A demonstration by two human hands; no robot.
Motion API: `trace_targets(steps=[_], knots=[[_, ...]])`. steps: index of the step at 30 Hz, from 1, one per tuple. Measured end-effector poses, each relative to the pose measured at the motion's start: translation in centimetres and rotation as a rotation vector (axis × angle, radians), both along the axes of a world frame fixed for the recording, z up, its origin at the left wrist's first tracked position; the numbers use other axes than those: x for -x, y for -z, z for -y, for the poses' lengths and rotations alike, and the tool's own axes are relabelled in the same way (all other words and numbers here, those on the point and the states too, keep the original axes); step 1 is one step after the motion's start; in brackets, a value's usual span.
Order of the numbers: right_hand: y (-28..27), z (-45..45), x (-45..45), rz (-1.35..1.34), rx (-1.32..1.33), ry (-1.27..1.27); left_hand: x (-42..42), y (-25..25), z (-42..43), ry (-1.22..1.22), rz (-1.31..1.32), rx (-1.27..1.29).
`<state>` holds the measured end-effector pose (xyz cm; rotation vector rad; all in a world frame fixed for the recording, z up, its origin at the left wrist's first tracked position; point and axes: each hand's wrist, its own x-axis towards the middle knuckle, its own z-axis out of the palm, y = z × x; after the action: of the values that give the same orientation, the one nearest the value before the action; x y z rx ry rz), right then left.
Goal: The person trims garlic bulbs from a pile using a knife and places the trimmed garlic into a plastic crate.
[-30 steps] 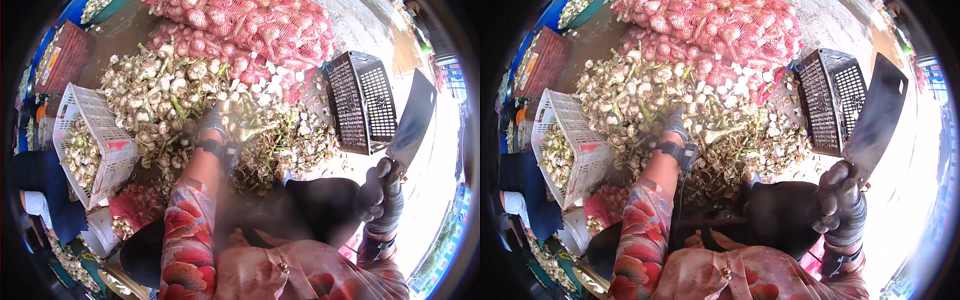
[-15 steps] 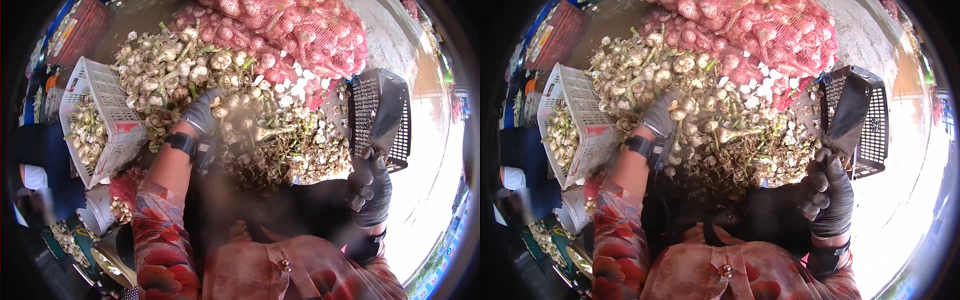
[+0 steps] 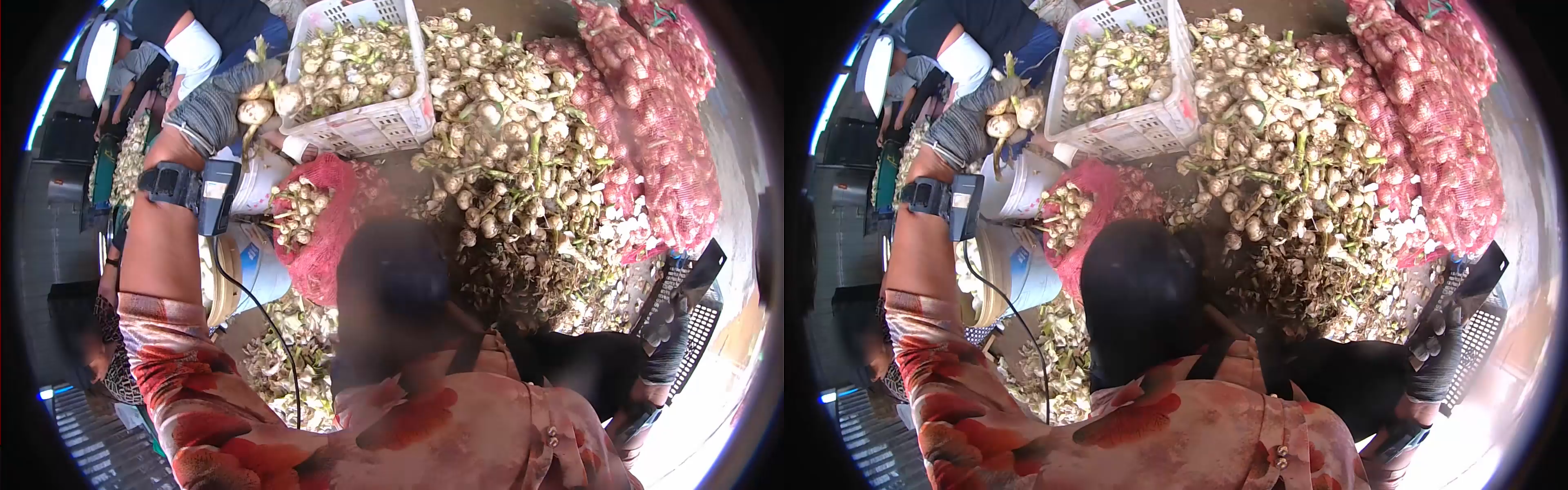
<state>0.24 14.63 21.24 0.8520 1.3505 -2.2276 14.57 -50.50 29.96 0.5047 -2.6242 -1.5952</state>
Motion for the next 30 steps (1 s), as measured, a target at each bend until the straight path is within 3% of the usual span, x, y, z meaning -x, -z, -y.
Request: trace_targets(steps=[1,2,3,4,5,6,8,11,13,14,15,17,19,20,21,22,23,25,26,27,28,30], knots=[[0.0,0.7,0.0,-0.013,-0.004,-0.019,-3.1,0.9,1.2,-0.023,-0.046,-0.033],[0.5,0.9,0.0,-0.075,-0.049,-0.073,-5.3,3.7,4.4,-0.398,0.073,-0.422],[0.7,0.9,-0.2,-0.111,-0.098,-0.126,-6.5,3.0,0.9,-0.611,0.187,-0.394],[0.9,0.9,-0.4,-0.147,-0.148,-0.178,-8.9,7.0,3.1,-0.638,0.16,-0.34],[0.6,1.8,-0.8,-0.156,-0.16,-0.187,-10.3,9.6,3.0,-0.621,0.164,-0.1],[0.2,3.0,-1.5,-0.209,-0.291,-0.191,-11.7,15.4,5.6,-0.688,0.335,0.096],[2.0,1.4,-1.7,-0.277,-0.501,-0.26,-12.2,19.1,1.5,-0.634,0.281,0.336],[3.3,2.8,-1.8,-0.395,-0.69,-0.47,-12.5,24.0,-4.7,-0.366,0.502,0.726],[1.3,8.2,-3.1,-0.41,-0.768,-0.624,-13.2,26.4,-6.5,-0.202,0.557,0.8],[2.0,9.5,-2.2,-0.364,-0.804,-0.708,-14.2,29.5,-5.5,-0.203,0.317,0.666],[3.2,10.8,-1.5,-0.311,-0.841,-0.79,-15.0,29.5,-5.4,-0.23,0.215,0.597],[6.2,15.3,-0.8,-0.765,-0.789,-0.958,-16.5,29.3,-5.4,-0.261,0.012,0.461],[6.4,22.2,-0.9,-1.154,-1.022,-1.282,-19.1,28.5,-6.1,-0.856,-0.199,0.122],[6.6,25.5,-1.2,-1.129,-0.972,-1.383,-20.5,29.0,-5.9,-0.869,-0.199,0.117],[6.9,28.7,-1.6,-1.099,-0.919,-1.483,-22.1,30.0,-5.4,-1.055,0.007,0.211],[7.8,32.0,-2.4,-1.164,-0.757,-1.464,-23.4,31.0,-4.8,-1.229,0.223,0.303],[9.1,35.0,-3.3,-1.22,-0.596,-1.437,-24.2,31.8,-4.2,-1.237,0.23,0.296],[11.8,40.6,-4.3,-1.156,-0.672,-1.589,-25.6,33.9,-2.9,-1.51,0.311,-0.29],[13.1,43.6,-4.8,-1.337,-0.642,-1.567,-26.7,38.0,-2.5,-1.695,-0.011,-0.486],[14.5,46.5,-5.2,-1.516,-0.607,-1.537,-27.5,40.2,-2.1,-1.701,-0.006,-0.49],[16.3,48.9,-5.6,-1.607,-0.61,-1.493,-28.0,41.7,-1.6,-1.687,0.146,-0.322],[18.2,52.7,-6.1,-1.703,-0.602,-1.45,-27.5,40.6,-1.2,-1.669,0.295,-0.153]])
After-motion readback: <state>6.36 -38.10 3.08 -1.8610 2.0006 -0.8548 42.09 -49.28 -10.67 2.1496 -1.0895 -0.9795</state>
